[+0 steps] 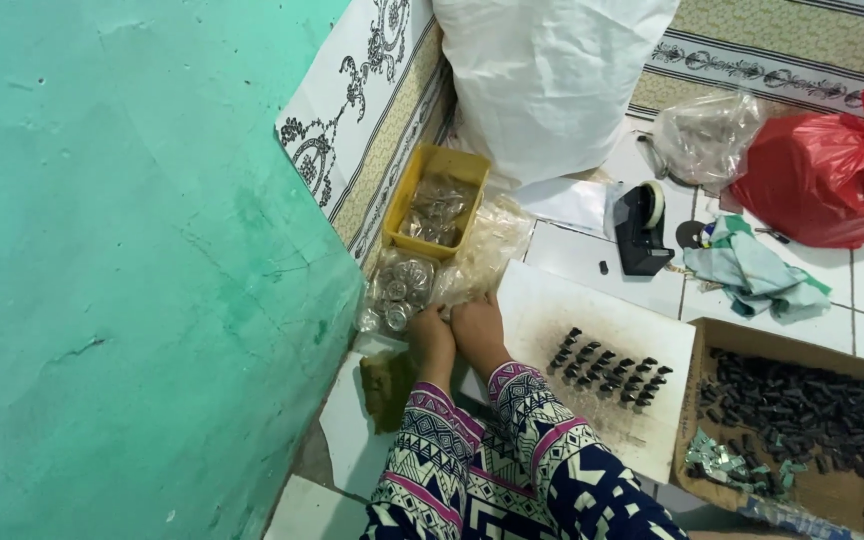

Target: A person is seen sitting on the floor, manually assembling small metal pins into a template board and sorting them into small plastic bags.

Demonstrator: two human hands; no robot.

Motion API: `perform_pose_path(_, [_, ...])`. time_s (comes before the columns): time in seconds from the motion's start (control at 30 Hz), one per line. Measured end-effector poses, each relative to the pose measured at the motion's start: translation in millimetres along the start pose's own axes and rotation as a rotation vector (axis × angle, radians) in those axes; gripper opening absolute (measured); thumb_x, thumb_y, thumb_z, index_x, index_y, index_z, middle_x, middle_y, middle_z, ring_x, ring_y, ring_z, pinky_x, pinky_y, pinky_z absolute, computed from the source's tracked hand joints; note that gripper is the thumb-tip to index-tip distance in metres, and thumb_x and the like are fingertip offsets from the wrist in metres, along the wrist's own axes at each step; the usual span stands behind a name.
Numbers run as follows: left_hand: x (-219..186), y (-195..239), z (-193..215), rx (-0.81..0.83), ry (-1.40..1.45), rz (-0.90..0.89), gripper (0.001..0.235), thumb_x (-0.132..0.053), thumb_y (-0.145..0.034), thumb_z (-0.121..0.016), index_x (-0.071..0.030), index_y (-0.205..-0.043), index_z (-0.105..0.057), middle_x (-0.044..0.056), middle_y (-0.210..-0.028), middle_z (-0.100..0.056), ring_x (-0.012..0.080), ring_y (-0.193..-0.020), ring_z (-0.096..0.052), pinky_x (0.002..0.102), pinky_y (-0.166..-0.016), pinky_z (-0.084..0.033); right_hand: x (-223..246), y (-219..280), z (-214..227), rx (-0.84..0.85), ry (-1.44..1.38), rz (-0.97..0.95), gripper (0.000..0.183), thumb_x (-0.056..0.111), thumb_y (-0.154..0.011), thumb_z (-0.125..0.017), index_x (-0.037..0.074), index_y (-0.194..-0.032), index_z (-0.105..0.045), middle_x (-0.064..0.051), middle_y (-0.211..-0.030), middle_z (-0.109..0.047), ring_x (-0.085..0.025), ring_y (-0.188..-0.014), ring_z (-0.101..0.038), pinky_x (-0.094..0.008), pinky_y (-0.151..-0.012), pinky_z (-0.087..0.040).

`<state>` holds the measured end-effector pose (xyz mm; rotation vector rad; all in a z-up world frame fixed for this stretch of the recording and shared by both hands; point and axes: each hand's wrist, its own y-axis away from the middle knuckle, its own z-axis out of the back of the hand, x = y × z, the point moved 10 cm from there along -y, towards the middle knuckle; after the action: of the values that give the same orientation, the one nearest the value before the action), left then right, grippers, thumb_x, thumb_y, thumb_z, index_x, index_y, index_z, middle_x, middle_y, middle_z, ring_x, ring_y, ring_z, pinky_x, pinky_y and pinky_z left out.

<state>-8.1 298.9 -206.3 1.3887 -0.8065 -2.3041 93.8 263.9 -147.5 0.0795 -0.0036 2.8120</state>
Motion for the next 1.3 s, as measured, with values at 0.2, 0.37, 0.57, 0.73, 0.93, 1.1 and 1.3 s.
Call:
perform_pose_path(0.2, [-42.8, 43.6, 13.5, -0.076, -0.499, -0.439, 0.022, -0.018, -0.098, -0.060, -0.015, -0.115, -0.073, 0.009, -0.111, -0.067, 0.0292, -0.106, -0.070, 0.048, -0.090, -0.058, -1.8, 7.6, 0.3, -0.142, -0.031, 0.062, 0.018, 0.025, -0.093, -0.064, 0.013, -0.095, -0.078, -0.009, -0.091, -0.075, -0.029, -0.094, -0.071, -0.050, -0.101, -0.042])
perform_pose_path(0.37, [-83.7, 112.7, 44.6, -0.381, -0.217, -0.803, 0.009, -0.005, -0.087, -0.063, -0.008, -0.094, -0.070, 0.010, -0.095, -0.062, 0.0314, -0.086, -0.069, 0.046, -0.075, -0.059, -5.7, 43.7, 53.2, -0.161, -0.300, 0.007, 0.021, 0.019, -0.095, -0.066, 0.009, -0.111, -0.075, -0.013, -0.110, -0.072, -0.032, -0.114, -0.065, -0.049, -0.103, -0.045])
perform_pose_path(0.57, [-99.2, 192.1, 80.4, -0.476, 0.266, -1.167, 0.015, -0.002, -0.082, -0.065, -0.016, -0.080, -0.071, -0.004, -0.079, -0.057, 0.0170, -0.066, -0.064, 0.028, -0.067, -0.056, -57.6, 104.1, 125.2, -0.384, -0.852, -0.263, 0.028, 0.013, -0.095, -0.070, 0.013, -0.123, -0.073, -0.013, -0.120, -0.068, -0.036, -0.121, -0.063, -0.050, -0.099, -0.054])
perform_pose_path(0.73, [-84.5, 231.9, 71.9, 0.016, 0.668, -1.080, 0.012, 0.004, -0.080, -0.065, -0.006, -0.078, -0.071, 0.006, -0.073, -0.061, 0.0140, -0.064, -0.064, 0.027, -0.068, -0.055, -108.6, 186.9, 178.7, -0.435, -1.518, -0.660, 0.053, 0.018, -0.102, -0.057, 0.011, -0.153, -0.047, -0.018, -0.134, -0.056, -0.026, -0.119, -0.054, -0.040, -0.097, -0.055])
perform_pose_path(0.93, [-60.7, 276.7, 28.0, 0.463, 0.569, -0.810, 0.014, 0.001, -0.077, -0.061, -0.005, -0.082, -0.074, 0.007, -0.075, -0.062, 0.0125, -0.075, -0.058, 0.033, -0.076, -0.054, -163.3, 286.5, 170.8, -0.498, -2.125, -0.724, 0.046, 0.054, -0.105, -0.052, 0.015, -0.129, -0.052, 0.002, -0.086, -0.042, -0.017, -0.078, -0.049, -0.052, -0.091, -0.052])
perform_pose_path(1.1, [-45.7, 278.9, -16.4, 0.501, 0.181, -0.931, 0.021, 0.004, -0.075, -0.058, -0.007, -0.080, -0.076, 0.008, -0.076, -0.063, 0.0176, -0.072, -0.059, 0.033, -0.071, -0.055, -233.0, 368.0, 101.5, -0.297, -1.755, -0.864, 0.023, 0.005, -0.087, -0.079, -0.010, -0.104, -0.074, -0.025, -0.093, -0.072, -0.036, -0.088, -0.071, -0.055, -0.076, -0.060])
perform_pose_path(1.3, [-49.5, 359.3, -23.2, 0.110, -0.278, -1.366, 0.021, -0.016, -0.086, -0.077, -0.010, -0.106, -0.071, 0.009, -0.106, -0.058, 0.0244, -0.098, -0.057, 0.030, -0.076, -0.060, -205.0, 411.5, 110.0, -0.024, -1.518, -1.009, 0.005, -0.009, -0.089, -0.073, -0.004, -0.088, -0.070, -0.023, -0.097, -0.076, -0.032, -0.075, -0.071, -0.040, -0.068, -0.062])
